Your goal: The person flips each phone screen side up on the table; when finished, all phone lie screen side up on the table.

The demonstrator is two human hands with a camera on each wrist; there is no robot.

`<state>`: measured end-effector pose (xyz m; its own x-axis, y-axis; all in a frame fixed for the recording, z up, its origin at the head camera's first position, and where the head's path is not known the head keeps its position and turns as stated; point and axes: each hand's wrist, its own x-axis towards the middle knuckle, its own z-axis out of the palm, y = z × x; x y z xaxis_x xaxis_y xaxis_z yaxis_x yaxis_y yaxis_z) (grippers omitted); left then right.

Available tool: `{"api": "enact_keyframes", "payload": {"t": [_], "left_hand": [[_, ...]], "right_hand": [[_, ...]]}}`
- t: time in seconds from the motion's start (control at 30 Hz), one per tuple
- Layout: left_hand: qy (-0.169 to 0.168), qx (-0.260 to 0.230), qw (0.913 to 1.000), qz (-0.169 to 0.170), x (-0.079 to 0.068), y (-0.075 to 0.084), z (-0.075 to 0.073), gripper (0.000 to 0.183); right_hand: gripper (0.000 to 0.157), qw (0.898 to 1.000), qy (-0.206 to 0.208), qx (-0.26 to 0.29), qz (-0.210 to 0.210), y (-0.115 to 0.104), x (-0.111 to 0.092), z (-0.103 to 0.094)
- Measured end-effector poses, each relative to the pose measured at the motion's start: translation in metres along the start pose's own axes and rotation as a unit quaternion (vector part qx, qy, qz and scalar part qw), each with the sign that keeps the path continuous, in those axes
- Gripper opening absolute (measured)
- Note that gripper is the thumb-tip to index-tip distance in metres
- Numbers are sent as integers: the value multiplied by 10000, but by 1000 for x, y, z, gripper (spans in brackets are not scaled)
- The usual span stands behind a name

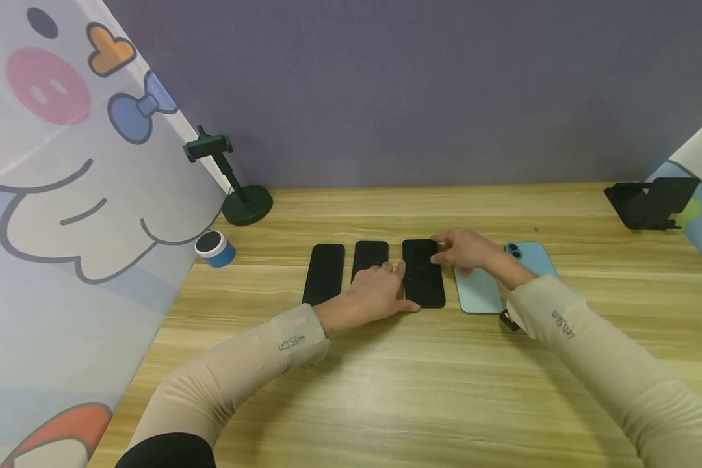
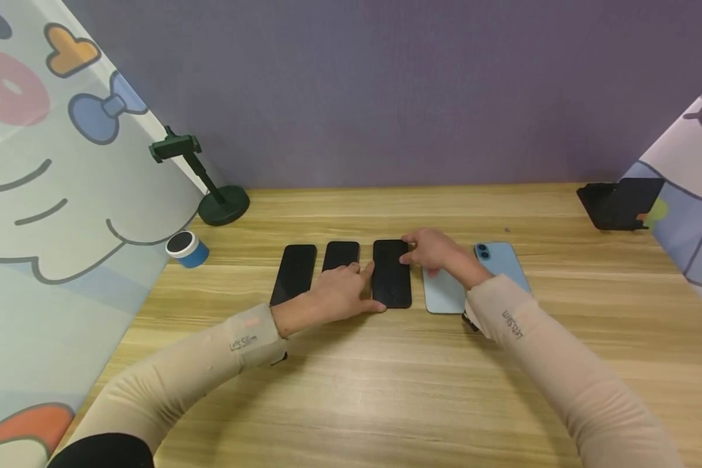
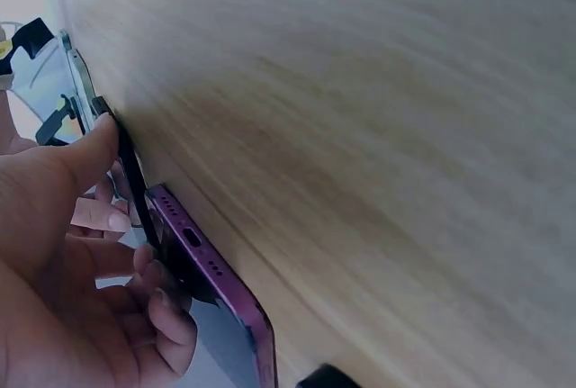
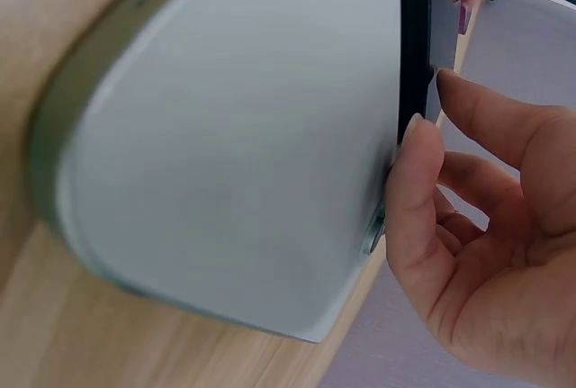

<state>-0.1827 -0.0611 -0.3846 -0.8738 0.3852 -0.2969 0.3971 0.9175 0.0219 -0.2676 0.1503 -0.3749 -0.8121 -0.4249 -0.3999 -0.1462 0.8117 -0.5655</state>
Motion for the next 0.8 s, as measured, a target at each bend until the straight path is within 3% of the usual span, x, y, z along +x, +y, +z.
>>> {"api": "enact_keyframes", "payload": {"t": [0.8], "left_hand": [[-333,8,9994,-16,3,-3,-4,98]], "right_hand": [[66,9999,-56,-86,-10,-2,0,-1]]}}
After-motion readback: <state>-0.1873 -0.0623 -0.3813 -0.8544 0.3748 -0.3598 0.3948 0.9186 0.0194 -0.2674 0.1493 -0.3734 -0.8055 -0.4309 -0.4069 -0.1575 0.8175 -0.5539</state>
